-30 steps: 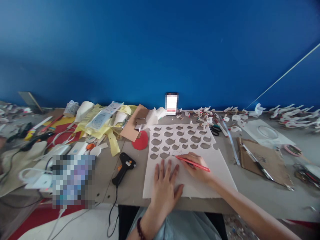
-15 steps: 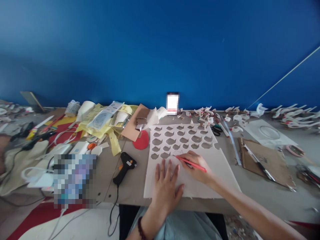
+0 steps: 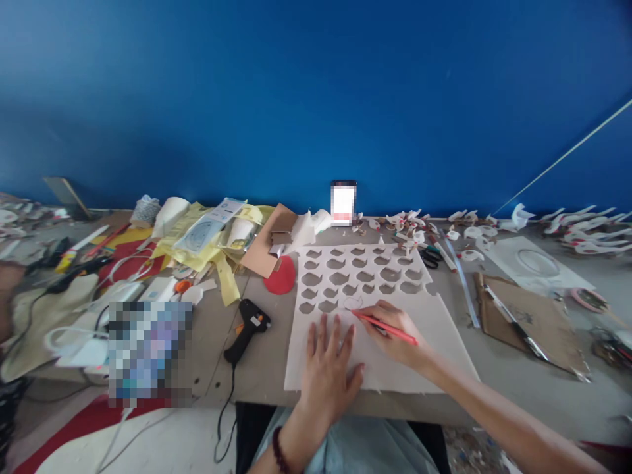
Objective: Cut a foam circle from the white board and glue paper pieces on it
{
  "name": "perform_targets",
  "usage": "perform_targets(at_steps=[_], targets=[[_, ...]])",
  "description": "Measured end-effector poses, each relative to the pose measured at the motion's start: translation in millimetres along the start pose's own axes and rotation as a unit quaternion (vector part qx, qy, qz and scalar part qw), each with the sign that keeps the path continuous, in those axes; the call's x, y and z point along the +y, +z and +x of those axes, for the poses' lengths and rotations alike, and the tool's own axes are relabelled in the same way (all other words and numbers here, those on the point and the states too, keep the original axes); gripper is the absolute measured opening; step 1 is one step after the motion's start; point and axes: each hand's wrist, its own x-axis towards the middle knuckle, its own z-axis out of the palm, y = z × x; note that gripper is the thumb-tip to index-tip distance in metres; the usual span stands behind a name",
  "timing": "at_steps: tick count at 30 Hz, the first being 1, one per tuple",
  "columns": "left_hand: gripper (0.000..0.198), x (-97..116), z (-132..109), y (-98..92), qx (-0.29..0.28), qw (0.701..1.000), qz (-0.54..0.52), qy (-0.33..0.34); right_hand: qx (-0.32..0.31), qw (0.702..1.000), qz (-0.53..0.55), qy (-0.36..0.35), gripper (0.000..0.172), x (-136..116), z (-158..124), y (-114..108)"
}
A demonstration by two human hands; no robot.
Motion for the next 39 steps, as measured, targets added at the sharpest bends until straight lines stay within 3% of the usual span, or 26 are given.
perform_targets(at_steps=[14, 18, 22, 27, 33, 39], targets=[[0.065, 0, -1, 0.9, 0.0, 1.0, 0.006, 0.0, -0.035, 0.997, 0.072, 0.021, 0.022, 3, -5, -9], [0.064, 0, 0, 1.4, 0.004, 1.0, 0.006, 0.001, -0.008, 0.989, 0.132, 0.064, 0.025, 5, -8, -13], [0.063, 1, 0, 0.1, 0.006, 1.0, 0.011, -0.002, 0.043, 0.961, 0.228, 0.15, 0.033, 9, -6, -26], [0.062, 2, 1, -2.9, 0.011, 1.0, 0.015, 0.0, 0.025, 0.933, 0.325, 0.153, 0.036, 19, 15, -38], [0.06, 2, 2, -2.4, 0.015, 1.0, 0.012, -0.001, 0.015, 0.88, 0.436, 0.186, 0.029, 20, 51, -20], [0.059, 2, 1, -2.1, 0.006, 1.0, 0.004, -0.007, -0.008, 0.839, 0.498, 0.216, 0.037, 16, 85, -2]])
